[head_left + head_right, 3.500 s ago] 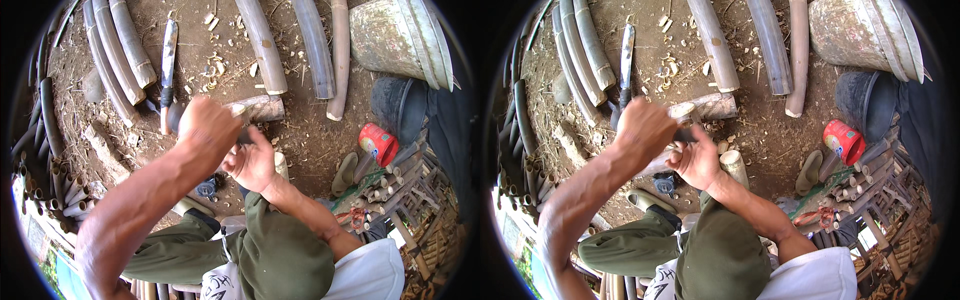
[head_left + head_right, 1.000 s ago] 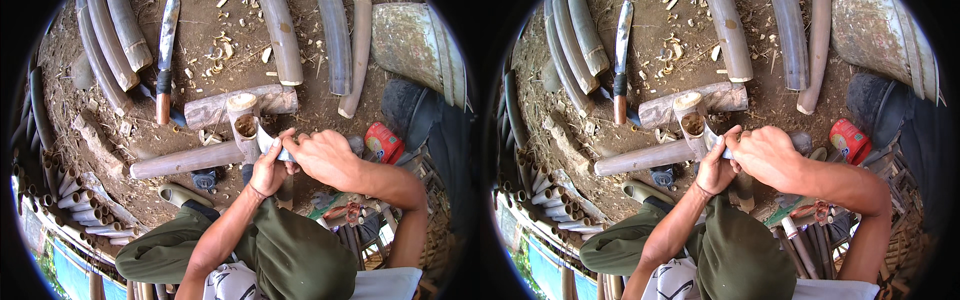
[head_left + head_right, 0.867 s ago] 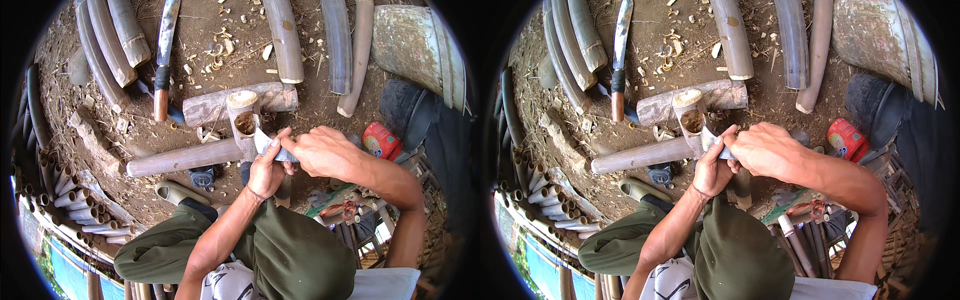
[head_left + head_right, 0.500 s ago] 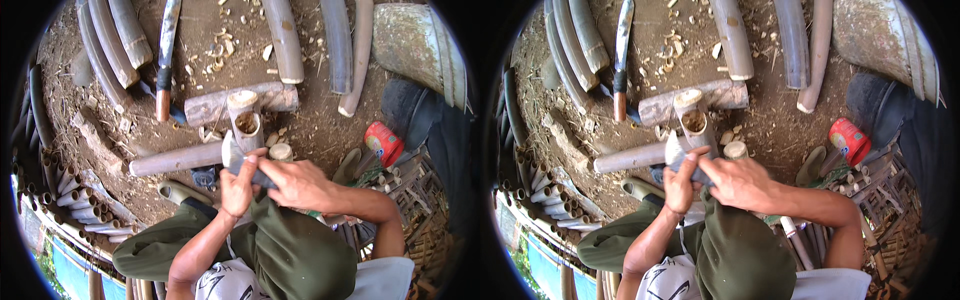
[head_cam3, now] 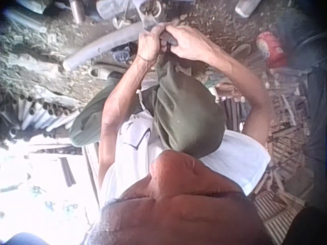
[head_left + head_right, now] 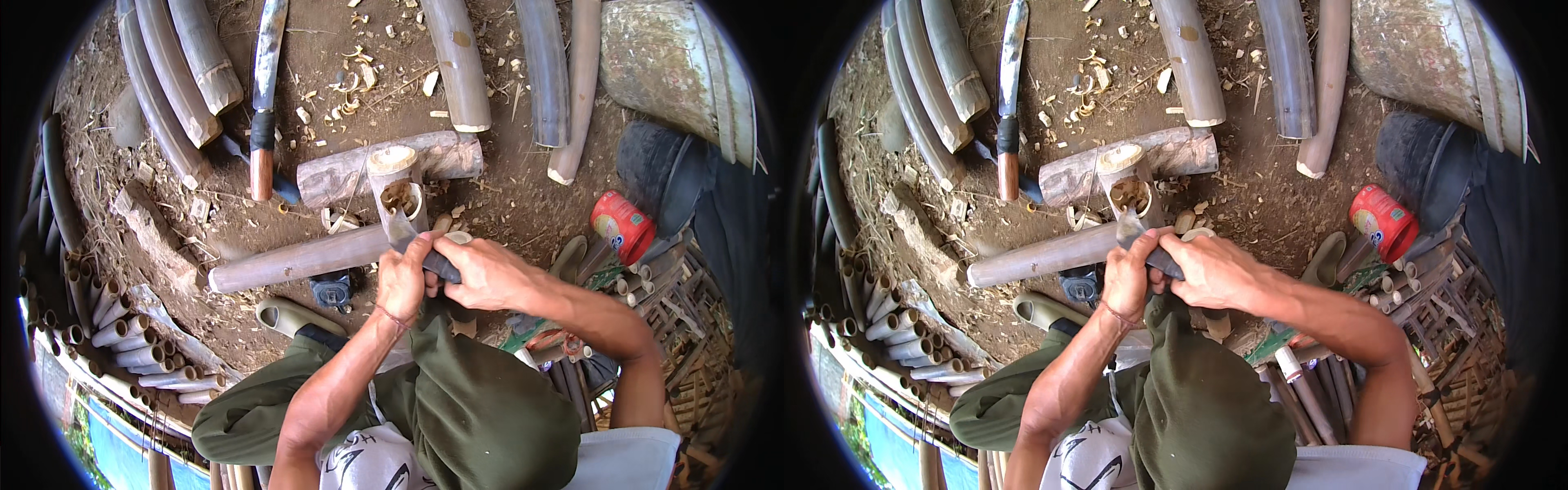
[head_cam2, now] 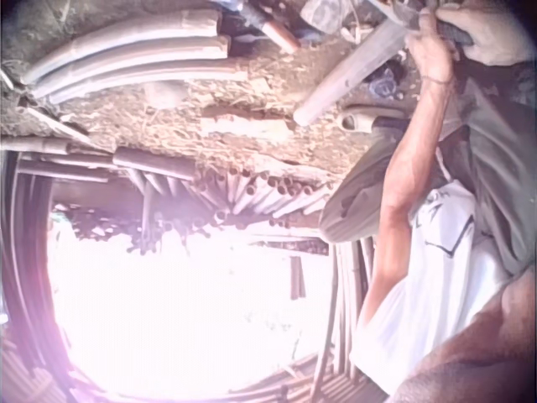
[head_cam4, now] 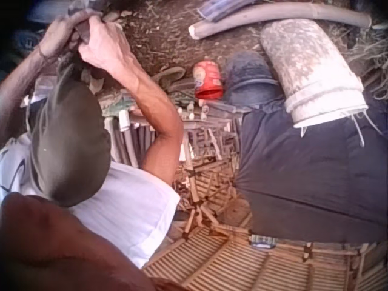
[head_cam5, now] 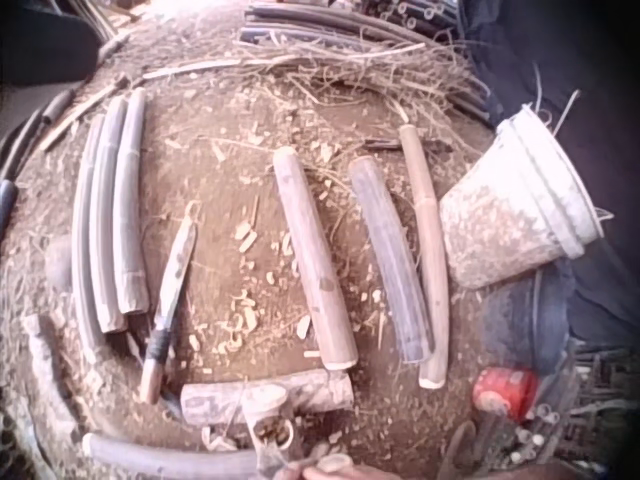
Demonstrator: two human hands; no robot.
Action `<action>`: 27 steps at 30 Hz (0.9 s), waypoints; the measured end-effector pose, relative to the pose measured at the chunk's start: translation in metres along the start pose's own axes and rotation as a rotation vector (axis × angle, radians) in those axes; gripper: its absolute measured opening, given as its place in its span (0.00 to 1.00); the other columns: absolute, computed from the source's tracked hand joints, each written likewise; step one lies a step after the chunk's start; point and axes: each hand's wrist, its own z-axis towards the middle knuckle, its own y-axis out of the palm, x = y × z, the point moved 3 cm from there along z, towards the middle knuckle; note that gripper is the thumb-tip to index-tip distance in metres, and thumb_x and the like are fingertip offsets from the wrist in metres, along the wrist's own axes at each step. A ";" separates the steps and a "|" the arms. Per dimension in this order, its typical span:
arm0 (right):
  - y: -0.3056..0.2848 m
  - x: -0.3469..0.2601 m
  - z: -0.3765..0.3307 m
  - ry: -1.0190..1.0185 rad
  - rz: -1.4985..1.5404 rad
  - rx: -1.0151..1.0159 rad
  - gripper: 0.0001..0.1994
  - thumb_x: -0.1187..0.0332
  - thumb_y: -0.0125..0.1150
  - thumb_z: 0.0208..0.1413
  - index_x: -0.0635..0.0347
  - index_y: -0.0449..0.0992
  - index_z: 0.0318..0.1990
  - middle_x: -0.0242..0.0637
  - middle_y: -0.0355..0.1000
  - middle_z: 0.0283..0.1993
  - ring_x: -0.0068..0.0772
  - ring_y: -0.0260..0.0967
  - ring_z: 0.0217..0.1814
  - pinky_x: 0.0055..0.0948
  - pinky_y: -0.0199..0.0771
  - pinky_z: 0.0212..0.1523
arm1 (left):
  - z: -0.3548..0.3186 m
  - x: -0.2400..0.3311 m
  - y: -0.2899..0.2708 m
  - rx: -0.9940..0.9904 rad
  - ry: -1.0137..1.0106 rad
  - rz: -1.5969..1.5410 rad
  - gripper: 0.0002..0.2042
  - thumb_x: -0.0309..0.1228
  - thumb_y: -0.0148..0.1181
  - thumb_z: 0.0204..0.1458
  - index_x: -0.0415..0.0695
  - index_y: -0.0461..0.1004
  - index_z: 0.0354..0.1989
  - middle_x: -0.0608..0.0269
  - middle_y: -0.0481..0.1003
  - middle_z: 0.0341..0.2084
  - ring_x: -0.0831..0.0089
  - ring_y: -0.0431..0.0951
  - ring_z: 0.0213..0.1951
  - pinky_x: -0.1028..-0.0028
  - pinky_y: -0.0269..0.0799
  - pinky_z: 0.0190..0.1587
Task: The person carves and fits bamboo pieces together, using a blade to hollow out a joint in one stalk and testing the fit with another bamboo section.
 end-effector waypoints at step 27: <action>-0.062 -0.029 0.013 -0.024 -0.624 0.180 0.14 0.66 0.65 0.46 0.56 0.77 0.43 0.42 0.77 0.25 0.47 0.78 0.31 0.43 0.78 0.30 | -0.001 0.042 0.031 -0.033 0.267 -0.009 0.24 0.39 0.48 0.62 0.37 0.72 0.15 0.60 0.72 0.12 0.75 0.70 0.16 0.72 0.66 0.23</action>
